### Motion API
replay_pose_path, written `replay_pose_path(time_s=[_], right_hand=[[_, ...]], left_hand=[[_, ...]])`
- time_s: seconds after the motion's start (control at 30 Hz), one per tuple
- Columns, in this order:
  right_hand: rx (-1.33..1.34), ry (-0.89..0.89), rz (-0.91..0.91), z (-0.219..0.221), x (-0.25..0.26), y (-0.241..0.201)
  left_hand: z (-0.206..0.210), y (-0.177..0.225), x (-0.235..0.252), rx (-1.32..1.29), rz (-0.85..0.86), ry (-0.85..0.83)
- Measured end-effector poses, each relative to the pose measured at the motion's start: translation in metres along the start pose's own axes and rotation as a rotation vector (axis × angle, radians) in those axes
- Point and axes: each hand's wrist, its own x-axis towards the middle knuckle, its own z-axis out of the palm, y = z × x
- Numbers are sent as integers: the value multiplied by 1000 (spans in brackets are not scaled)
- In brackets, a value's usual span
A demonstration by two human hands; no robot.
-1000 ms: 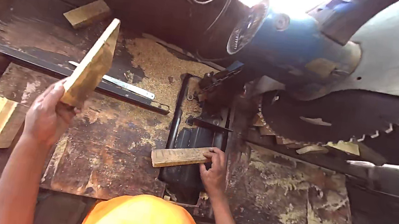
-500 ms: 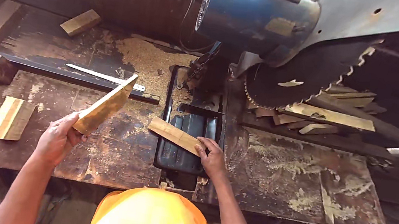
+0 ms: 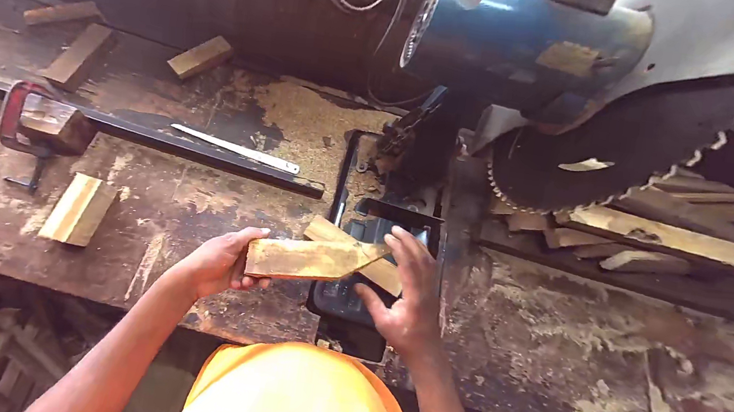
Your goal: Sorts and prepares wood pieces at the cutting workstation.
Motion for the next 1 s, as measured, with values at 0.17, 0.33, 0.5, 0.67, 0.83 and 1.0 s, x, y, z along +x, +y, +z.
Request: replay_pose_path(time_s=[0.17,0.33,0.5,0.67,0.83,1.0], right_hand=[[66,-95,52,-7,-4,7],[309,-204,425,-19,-25,11],[548,-253,669,-17,-43,12],[628,-225,743,-10,-52,14],[612,-169,750,-5,-55,15],[321,-202,651,6,-68,24]], left_hand=[[32,7,18,-53,-109,-9],[42,7,32,176,87,116],[46,-5,42,116,274,82],[46,-12,44,173,322,69],[49,-20,48,300,404,82],[53,-43,54,634,524,348]])
